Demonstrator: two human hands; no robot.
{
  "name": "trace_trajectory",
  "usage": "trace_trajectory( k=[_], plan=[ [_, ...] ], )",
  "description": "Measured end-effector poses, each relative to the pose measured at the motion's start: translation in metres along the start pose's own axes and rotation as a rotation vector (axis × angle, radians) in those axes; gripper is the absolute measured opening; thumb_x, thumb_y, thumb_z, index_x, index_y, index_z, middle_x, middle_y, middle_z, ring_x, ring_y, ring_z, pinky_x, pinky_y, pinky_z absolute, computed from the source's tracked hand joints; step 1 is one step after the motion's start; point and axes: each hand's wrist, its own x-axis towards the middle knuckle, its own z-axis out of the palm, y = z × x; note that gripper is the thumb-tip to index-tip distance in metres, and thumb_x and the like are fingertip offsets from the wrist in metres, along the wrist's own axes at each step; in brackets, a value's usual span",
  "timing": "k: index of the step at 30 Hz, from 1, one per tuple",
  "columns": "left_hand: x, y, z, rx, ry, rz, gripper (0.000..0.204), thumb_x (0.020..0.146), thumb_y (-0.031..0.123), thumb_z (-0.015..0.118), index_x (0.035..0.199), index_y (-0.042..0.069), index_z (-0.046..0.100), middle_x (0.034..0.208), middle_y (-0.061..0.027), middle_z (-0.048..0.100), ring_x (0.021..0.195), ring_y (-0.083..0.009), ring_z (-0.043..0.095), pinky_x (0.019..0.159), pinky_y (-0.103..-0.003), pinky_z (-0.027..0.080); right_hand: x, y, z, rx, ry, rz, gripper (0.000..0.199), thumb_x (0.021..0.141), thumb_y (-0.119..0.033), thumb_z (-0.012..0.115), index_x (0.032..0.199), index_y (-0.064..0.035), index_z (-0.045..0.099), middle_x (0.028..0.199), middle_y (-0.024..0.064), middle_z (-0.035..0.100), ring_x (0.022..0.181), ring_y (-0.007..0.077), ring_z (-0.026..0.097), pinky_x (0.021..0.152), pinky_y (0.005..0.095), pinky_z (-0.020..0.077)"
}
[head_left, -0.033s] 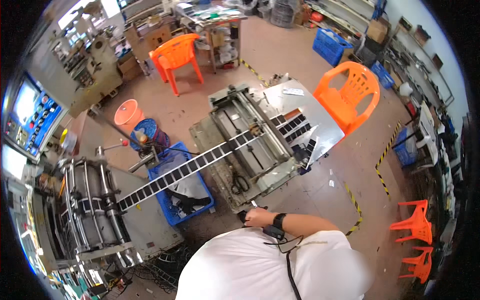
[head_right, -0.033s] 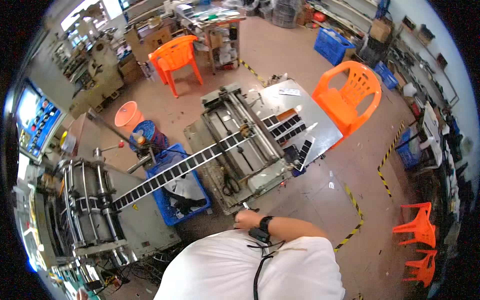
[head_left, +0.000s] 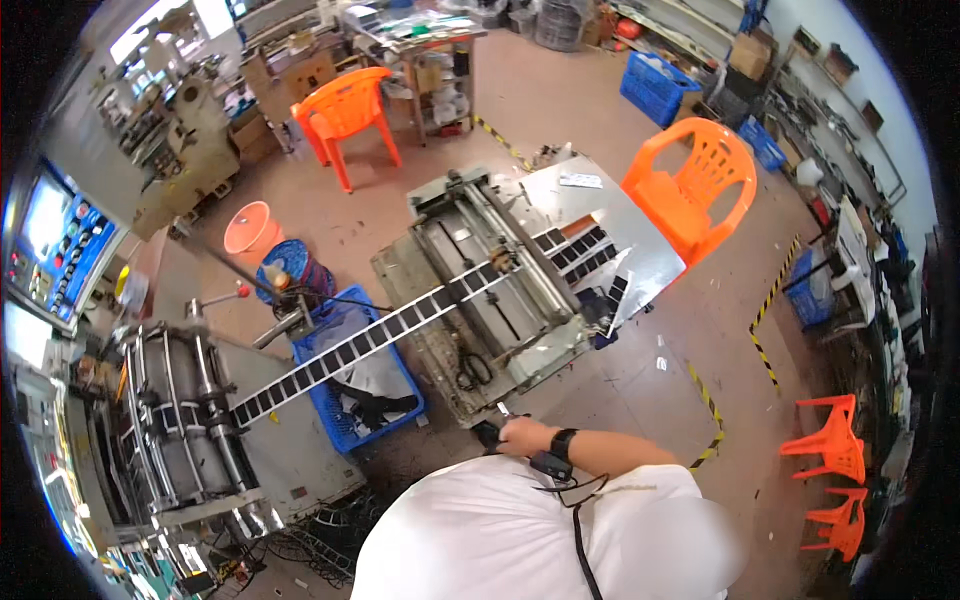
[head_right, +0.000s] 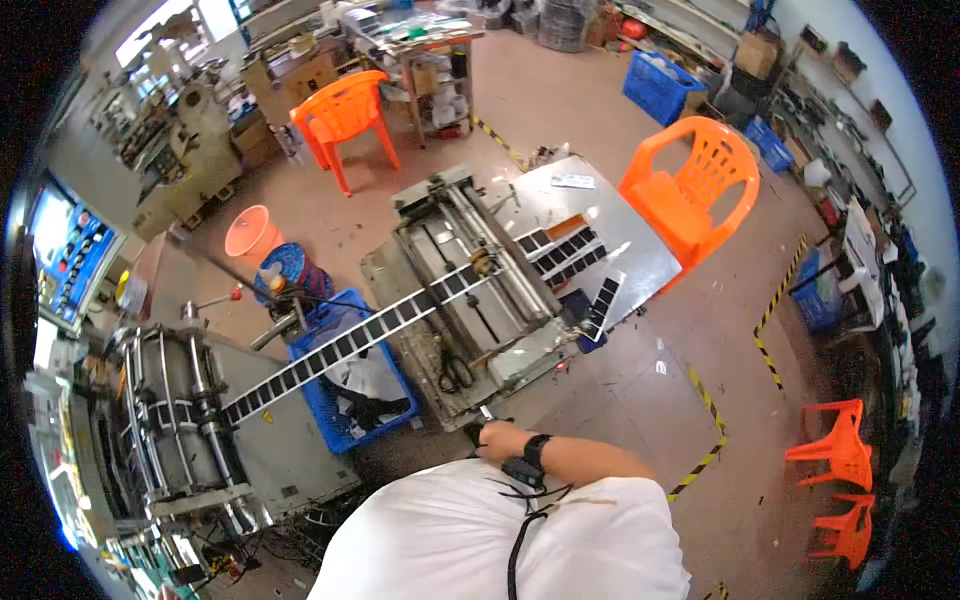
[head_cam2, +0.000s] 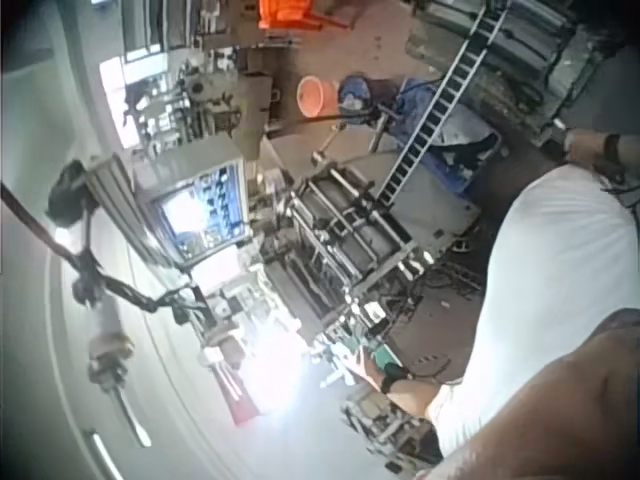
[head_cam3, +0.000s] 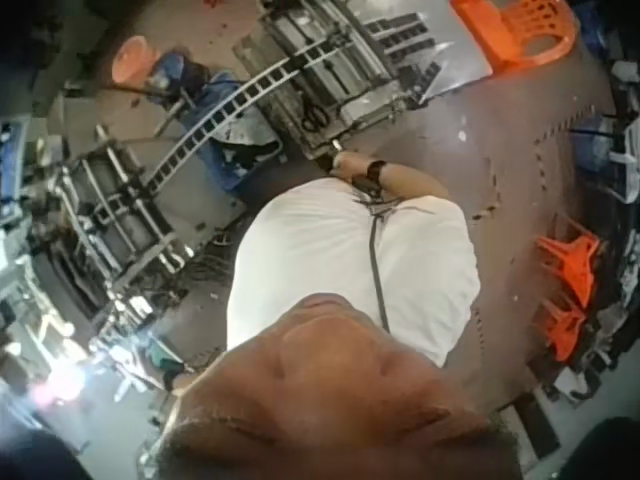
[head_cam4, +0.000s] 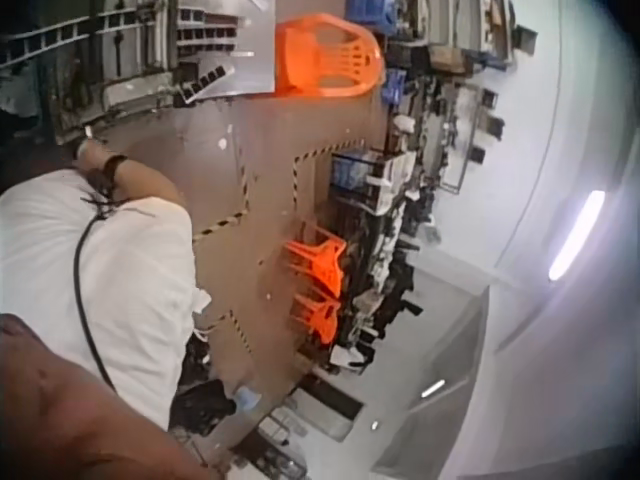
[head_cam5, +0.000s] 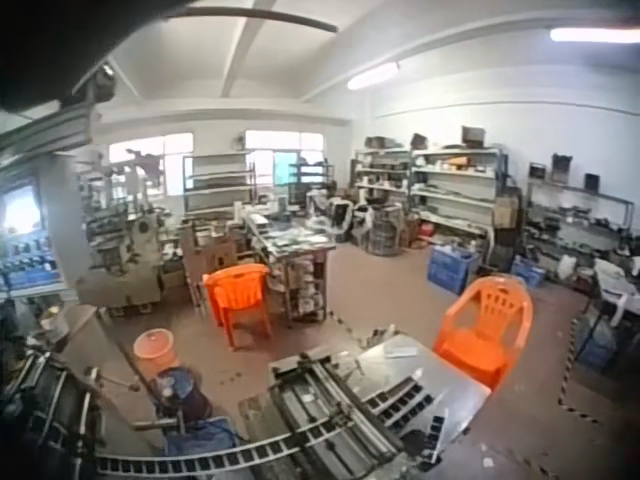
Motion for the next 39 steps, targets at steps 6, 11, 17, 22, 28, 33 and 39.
trace_trajectory(
  k=[6,11,17,22,28,33,39],
  plan=[
    [-0.058,0.020,0.002,-0.138,0.012,-0.205,0.087,0.088,0.043,0.070,0.157,0.017,0.023,0.158,-0.0106,0.028,0.144,-0.0252,0.024,0.118,-0.040,0.020,-0.039,0.055,-0.002,0.145,0.040,0.309,0.057,0.083,-0.050,0.066,0.098,0.0044,0.067,0.095,0.0270,0.068,0.091,0.0402,0.066,0.082,0.0479,0.0514],
    [-0.069,0.057,0.027,0.010,0.075,-0.188,0.083,0.088,0.042,0.070,0.154,0.017,0.026,0.152,-0.0104,0.029,0.139,-0.0249,0.026,0.114,-0.040,0.021,0.008,0.078,0.022,0.333,0.161,0.073,0.074,0.077,-0.058,0.071,0.105,0.0103,0.062,0.100,0.0290,0.068,0.094,0.0416,0.066,0.080,0.0476,0.0518],
    [-0.083,0.085,0.037,0.103,0.122,-0.178,0.078,0.089,0.041,0.070,0.151,0.016,0.030,0.145,-0.0103,0.031,0.132,-0.0245,0.028,0.109,-0.040,0.023,0.048,0.077,0.025,0.291,0.053,0.109,0.064,0.066,-0.049,0.076,0.091,0.0103,0.068,0.091,0.0272,0.069,0.083,0.0401,0.069,0.074,0.0481,0.0537],
    [-0.095,0.094,0.039,0.149,0.150,-0.180,0.074,0.089,0.040,0.070,0.148,0.016,0.032,0.139,-0.0102,0.033,0.126,-0.0242,0.029,0.104,-0.040,0.024,0.036,0.057,-0.003,0.300,-0.039,0.268,0.063,0.063,-0.048,0.076,0.098,0.0039,0.070,0.098,0.0253,0.070,0.092,0.0394,0.069,0.082,0.0461,0.0554],
    [-0.101,0.099,0.042,0.183,0.164,-0.178,0.070,0.089,0.039,0.070,0.144,0.015,0.036,0.133,-0.0100,0.035,0.120,-0.0238,0.031,0.099,-0.039,0.026,0.024,0.048,-0.017,0.315,0.047,0.263,0.061,0.064,-0.045,0.078,0.100,0.0035,0.071,0.100,0.0259,0.070,0.094,0.0389,0.069,0.084,0.0454,0.0556],
    [-0.106,0.095,0.042,0.204,0.169,-0.173,0.066,0.089,0.038,0.070,0.142,0.015,0.039,0.127,-0.0099,0.036,0.114,-0.0235,0.033,0.095,-0.039,0.027,0.028,0.048,-0.012,0.320,0.028,0.289,0.063,0.063,-0.045,0.079,0.102,0.0042,0.070,0.100,0.0265,0.070,0.095,0.0396,0.069,0.085,0.0455,0.0553],
    [-0.111,0.088,0.041,0.220,0.175,-0.171,0.061,0.089,0.036,0.070,0.138,0.014,0.042,0.120,-0.0097,0.038,0.107,-0.0231,0.034,0.090,-0.039,0.029,0.027,0.052,-0.014,0.327,0.042,0.234,0.065,0.063,-0.046,0.079,0.101,0.0053,0.070,0.099,0.0275,0.070,0.094,0.0401,0.069,0.085,0.0456,0.0552]
  ],
)
